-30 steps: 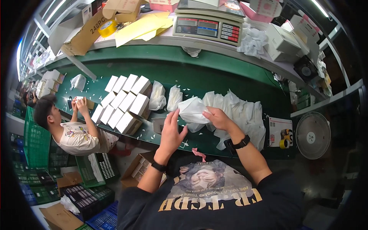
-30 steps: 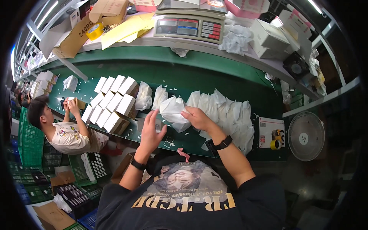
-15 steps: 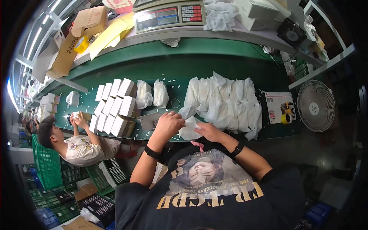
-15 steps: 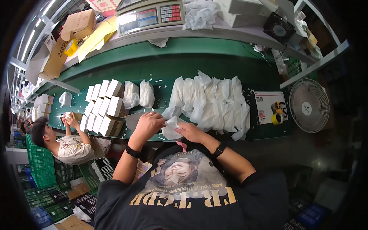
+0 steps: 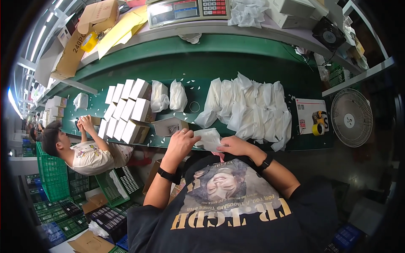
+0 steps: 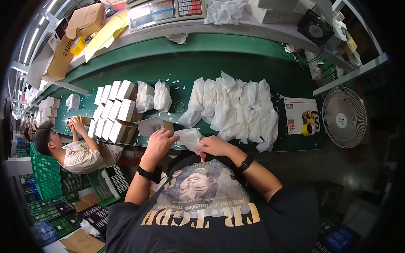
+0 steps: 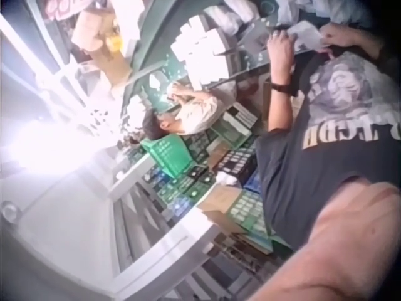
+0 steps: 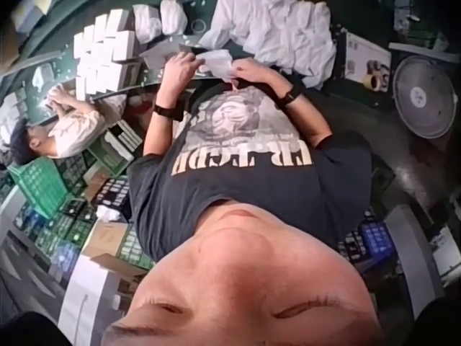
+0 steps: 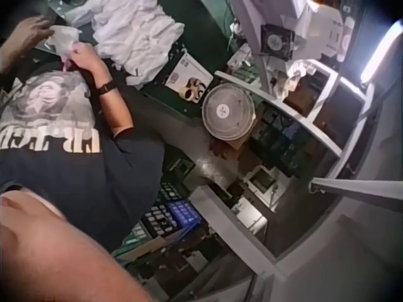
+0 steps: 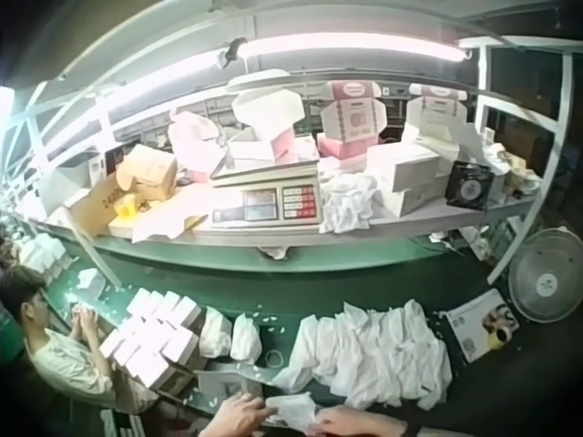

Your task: The person folds a white box, inserts a white packet and a cable, and closes the box before placing it into a larger cardboard box. This process is repeated with another white box and packet.

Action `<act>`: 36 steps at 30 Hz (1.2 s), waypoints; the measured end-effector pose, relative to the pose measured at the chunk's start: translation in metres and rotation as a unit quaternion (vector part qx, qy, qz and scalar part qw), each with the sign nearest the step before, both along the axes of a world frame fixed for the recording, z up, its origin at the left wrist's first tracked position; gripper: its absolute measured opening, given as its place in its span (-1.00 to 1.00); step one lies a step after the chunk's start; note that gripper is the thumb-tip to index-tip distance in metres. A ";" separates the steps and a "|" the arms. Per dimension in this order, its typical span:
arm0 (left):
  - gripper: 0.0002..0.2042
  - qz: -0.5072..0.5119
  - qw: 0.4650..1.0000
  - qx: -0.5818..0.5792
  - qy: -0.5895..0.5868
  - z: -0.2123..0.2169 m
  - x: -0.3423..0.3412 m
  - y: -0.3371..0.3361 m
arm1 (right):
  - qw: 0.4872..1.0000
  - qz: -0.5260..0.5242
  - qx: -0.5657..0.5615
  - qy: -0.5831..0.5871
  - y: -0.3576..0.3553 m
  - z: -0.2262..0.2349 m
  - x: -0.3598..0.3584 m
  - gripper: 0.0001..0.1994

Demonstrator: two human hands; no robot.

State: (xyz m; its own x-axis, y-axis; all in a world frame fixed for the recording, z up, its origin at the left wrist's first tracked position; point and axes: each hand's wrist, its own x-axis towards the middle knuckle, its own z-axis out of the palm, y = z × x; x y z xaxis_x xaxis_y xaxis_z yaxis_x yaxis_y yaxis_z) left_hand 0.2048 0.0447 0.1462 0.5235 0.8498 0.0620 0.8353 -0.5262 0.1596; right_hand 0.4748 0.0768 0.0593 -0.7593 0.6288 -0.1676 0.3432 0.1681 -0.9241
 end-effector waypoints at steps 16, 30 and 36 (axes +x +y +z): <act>-0.84 0.042 0.989 -0.053 -0.129 -0.010 -0.007 -0.040 | 0.942 0.103 0.320 0.014 0.002 0.040 -0.049 -0.82; -0.95 0.092 0.991 -0.061 -0.081 -0.004 -0.009 -0.054 | 0.871 0.080 0.390 -0.289 0.004 0.029 -0.042 -0.80; -0.91 0.099 0.987 -0.078 -0.095 -0.002 -0.020 -0.059 | 0.920 -0.022 0.264 -0.288 0.022 0.052 -0.013 -0.78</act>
